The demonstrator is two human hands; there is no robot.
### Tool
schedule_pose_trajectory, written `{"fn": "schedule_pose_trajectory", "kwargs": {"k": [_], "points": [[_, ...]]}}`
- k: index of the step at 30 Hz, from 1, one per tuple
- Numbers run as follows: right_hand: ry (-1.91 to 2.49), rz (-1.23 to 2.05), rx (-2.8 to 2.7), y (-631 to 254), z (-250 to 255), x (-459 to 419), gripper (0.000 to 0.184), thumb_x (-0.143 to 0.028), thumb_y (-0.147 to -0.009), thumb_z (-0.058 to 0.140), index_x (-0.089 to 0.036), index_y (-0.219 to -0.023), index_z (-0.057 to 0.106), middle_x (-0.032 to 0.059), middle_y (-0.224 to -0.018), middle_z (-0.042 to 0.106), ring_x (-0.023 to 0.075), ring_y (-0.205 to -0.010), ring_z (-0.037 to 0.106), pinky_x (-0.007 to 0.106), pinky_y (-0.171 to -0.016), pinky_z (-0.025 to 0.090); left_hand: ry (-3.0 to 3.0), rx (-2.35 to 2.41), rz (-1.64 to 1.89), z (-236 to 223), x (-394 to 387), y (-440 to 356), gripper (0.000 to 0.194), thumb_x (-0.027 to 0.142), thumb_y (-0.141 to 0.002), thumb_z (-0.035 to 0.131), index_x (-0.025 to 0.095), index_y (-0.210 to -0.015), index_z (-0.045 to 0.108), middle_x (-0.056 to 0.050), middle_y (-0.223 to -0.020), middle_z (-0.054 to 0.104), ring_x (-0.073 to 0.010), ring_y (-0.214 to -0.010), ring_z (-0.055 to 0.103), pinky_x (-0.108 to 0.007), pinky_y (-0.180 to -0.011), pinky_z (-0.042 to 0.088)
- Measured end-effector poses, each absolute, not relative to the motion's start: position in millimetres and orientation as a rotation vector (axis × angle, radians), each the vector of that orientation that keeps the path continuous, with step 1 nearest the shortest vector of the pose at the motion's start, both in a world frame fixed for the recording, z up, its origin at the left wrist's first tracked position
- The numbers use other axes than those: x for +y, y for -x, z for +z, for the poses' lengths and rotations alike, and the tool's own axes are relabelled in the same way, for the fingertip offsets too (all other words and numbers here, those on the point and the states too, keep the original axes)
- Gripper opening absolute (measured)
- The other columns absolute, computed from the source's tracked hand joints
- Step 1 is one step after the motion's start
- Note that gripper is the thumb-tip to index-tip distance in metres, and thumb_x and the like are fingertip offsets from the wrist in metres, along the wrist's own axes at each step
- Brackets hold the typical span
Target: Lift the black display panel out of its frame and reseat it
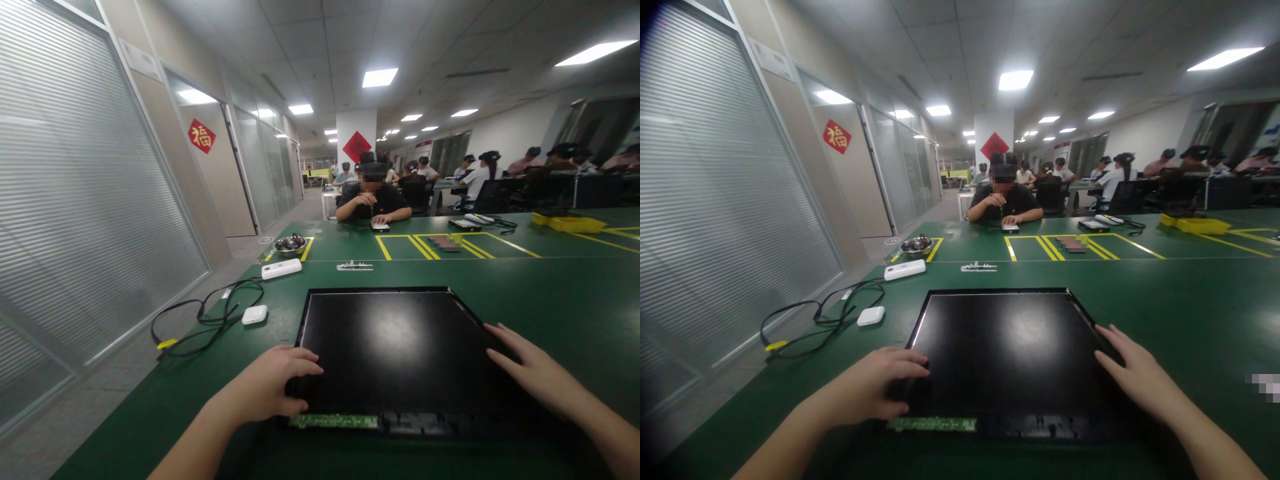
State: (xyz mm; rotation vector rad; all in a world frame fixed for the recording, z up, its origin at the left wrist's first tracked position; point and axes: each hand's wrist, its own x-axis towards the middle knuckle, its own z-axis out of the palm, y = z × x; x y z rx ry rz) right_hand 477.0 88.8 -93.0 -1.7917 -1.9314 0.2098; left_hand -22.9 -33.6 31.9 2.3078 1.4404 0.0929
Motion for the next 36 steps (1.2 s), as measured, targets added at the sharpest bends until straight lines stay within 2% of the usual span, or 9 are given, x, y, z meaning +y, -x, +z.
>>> {"fn": "schedule_pose_trajectory", "kwargs": {"k": [2, 5, 13, 20, 24, 30, 33, 36], "points": [[1.867, 0.134, -2.019, -479.3, -109.3, 93.2, 0.078, -0.069, -0.078, 0.046, -0.021, -0.137, 0.062, 0.0149, -0.145, 0.055, 0.0383, -0.135, 0.049, 0.054, -0.111, 0.041, -2.328, 1.431, 0.084, 30.8, -33.9, 22.4, 0.058, 0.023, -0.069, 0.078, 0.028, -0.126, 0.071, -0.006, -0.138, 0.066, -0.0297, -0.124, 0.061, -0.042, -0.111, 0.039], [1.933, 0.061, -2.099, -479.2, -121.0, 95.4, 0.079, -0.069, -0.081, 0.041, -0.020, -0.140, 0.060, 0.0154, -0.147, 0.053, 0.0386, -0.137, 0.046, 0.054, -0.113, 0.039, -2.328, 1.420, 0.096, 28.0, -33.7, 22.8, 0.059, 0.020, -0.069, 0.078, 0.028, -0.127, 0.070, -0.006, -0.138, 0.066, -0.0280, -0.123, 0.062, -0.039, -0.108, 0.042], [2.004, 0.141, -2.157, -477.9, -109.3, 91.5, 0.088, -0.072, -0.083, 0.034, -0.016, -0.149, 0.051, 0.0157, -0.155, 0.042, 0.0375, -0.142, 0.038, 0.051, -0.116, 0.035, -2.331, 1.403, 0.105, 27.0, -32.4, 24.8, 0.060, 0.019, -0.069, 0.077, 0.030, -0.128, 0.069, -0.007, -0.140, 0.064, -0.0276, -0.124, 0.062, -0.038, -0.106, 0.045], [1.989, 0.101, -2.158, -477.3, -113.4, 93.2, 0.086, -0.071, -0.083, 0.036, -0.017, -0.148, 0.052, 0.0156, -0.153, 0.045, 0.0366, -0.141, 0.040, 0.050, -0.116, 0.035, -2.319, 1.405, 0.141, 26.1, -32.6, 25.9, 0.058, 0.020, -0.069, 0.077, 0.032, -0.126, 0.070, -0.006, -0.139, 0.065, -0.0294, -0.124, 0.061, -0.042, -0.107, 0.043], [1.976, 0.112, -2.155, -475.9, -112.7, 91.3, 0.084, -0.070, -0.084, 0.037, -0.017, -0.147, 0.054, 0.0159, -0.152, 0.045, 0.0371, -0.141, 0.040, 0.051, -0.115, 0.035, -2.307, 1.406, 0.202, 24.8, -32.6, 26.9, 0.056, 0.022, -0.069, 0.079, 0.033, -0.123, 0.071, -0.004, -0.136, 0.067, -0.0286, -0.121, 0.063, -0.039, -0.105, 0.044], [1.982, 0.111, -2.124, -472.2, -108.8, 87.9, 0.080, -0.068, -0.084, 0.038, -0.019, -0.145, 0.055, 0.0146, -0.152, 0.047, 0.0361, -0.140, 0.041, 0.051, -0.116, 0.035, -2.314, 1.530, 0.317, 18.0, -31.1, 25.8, 0.036, 0.031, -0.088, 0.062, 0.028, -0.122, 0.071, -0.006, -0.126, 0.072, -0.0256, -0.111, 0.067, -0.038, -0.100, 0.048], [1.975, 0.124, -2.126, -471.8, -106.4, 87.6, 0.079, -0.067, -0.084, 0.039, -0.019, -0.145, 0.056, 0.0148, -0.152, 0.047, 0.0356, -0.140, 0.041, 0.050, -0.117, 0.034, -2.310, 1.585, 0.405, 14.4, -28.9, 24.9, 0.033, 0.028, -0.090, 0.057, 0.027, -0.119, 0.072, -0.006, -0.125, 0.072, -0.0238, -0.109, 0.068, -0.037, -0.098, 0.049], [1.968, 0.163, -2.129, -473.0, -103.4, 87.3, 0.080, -0.068, -0.083, 0.040, -0.019, -0.144, 0.056, 0.0147, -0.152, 0.046, 0.0355, -0.141, 0.040, 0.050, -0.117, 0.033, -2.305, 1.715, 0.459, 10.3, -26.2, 23.6, 0.034, 0.025, -0.089, 0.055, 0.024, -0.118, 0.072, -0.010, -0.129, 0.068, -0.0263, -0.118, 0.063, -0.041, -0.104, 0.046]]}}
